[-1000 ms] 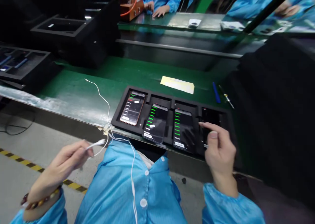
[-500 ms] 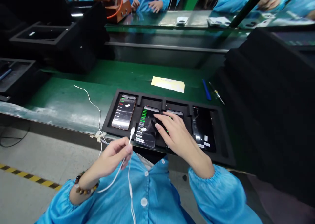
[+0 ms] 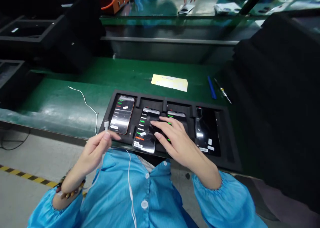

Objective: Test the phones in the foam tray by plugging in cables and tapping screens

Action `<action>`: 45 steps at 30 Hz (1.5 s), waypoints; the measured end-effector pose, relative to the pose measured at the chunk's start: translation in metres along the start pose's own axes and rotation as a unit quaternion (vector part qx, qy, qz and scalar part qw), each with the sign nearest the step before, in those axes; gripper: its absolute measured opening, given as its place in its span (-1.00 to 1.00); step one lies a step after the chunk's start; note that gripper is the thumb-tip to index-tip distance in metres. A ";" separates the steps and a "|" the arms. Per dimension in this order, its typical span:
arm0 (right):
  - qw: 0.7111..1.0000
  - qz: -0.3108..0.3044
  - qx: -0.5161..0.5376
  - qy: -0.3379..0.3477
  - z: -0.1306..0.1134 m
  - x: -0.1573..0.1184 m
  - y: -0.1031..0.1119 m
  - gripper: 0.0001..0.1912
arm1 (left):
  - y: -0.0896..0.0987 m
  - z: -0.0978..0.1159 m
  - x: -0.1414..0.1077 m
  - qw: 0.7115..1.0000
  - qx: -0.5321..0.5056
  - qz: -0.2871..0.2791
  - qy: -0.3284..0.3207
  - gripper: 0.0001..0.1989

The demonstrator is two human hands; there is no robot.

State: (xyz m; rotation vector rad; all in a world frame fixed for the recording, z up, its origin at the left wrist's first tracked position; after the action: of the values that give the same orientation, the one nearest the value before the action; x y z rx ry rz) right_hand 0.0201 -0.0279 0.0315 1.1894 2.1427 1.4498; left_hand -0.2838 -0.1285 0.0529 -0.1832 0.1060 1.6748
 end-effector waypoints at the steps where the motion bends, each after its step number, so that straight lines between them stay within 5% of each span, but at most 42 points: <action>1: 1.000 0.018 0.000 -0.006 0.005 -0.003 0.004 -0.56 | 0.012 0.003 -0.001 0.998 0.049 0.038 -0.017 -0.31; 4: 0.994 0.095 0.002 -0.057 0.026 -0.020 0.017 -0.60 | 0.046 0.009 -0.006 0.981 0.137 0.124 -0.052 -0.28; 8: 0.985 0.142 0.047 -0.081 0.046 -0.052 0.022 -0.68 | 0.049 0.007 -0.013 0.989 0.132 0.067 -0.024 -0.36; 13: 0.989 0.116 0.039 -0.082 0.051 -0.061 0.013 -0.64 | -0.018 0.010 -0.016 0.982 0.123 -0.142 0.032 -0.62; 17: 0.986 0.138 0.023 -0.094 0.054 -0.052 0.015 -0.59 | -0.075 0.021 -0.008 0.928 0.135 -0.334 0.090 -0.65; 23: 0.989 0.122 0.043 -0.065 0.055 -0.053 0.015 -0.59 | -0.131 0.004 0.004 0.887 0.092 -0.414 0.183 -0.74; 28: 0.987 0.130 0.036 -0.092 0.056 -0.052 0.015 -0.54 | -0.164 -0.038 0.000 0.884 -0.039 -0.374 0.279 -0.47; 32: 0.984 0.149 0.024 -0.095 0.060 -0.043 0.020 -0.53 | -0.177 -0.051 -0.007 0.891 -0.131 -0.309 0.305 -0.27; 45: 0.995 -0.005 -0.047 -0.085 0.079 -0.017 0.028 -0.32 | -0.201 -0.062 -0.026 0.912 -0.253 -0.157 0.283 -0.33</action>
State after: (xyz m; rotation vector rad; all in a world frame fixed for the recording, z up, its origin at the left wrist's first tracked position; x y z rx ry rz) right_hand 0.0941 0.0137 0.0172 1.2198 1.9433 1.3776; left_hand -0.0777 -0.1424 0.0048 -1.0277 0.0693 1.2537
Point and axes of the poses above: each hand's wrist, its own x-axis towards the middle knuckle, its own y-axis out of the back of the hand, z = x × y, the point moved 2 cm from there along x, towards the middle knuckle, and after that the axes turned 11 degrees about -x, right-handed, at the moved point
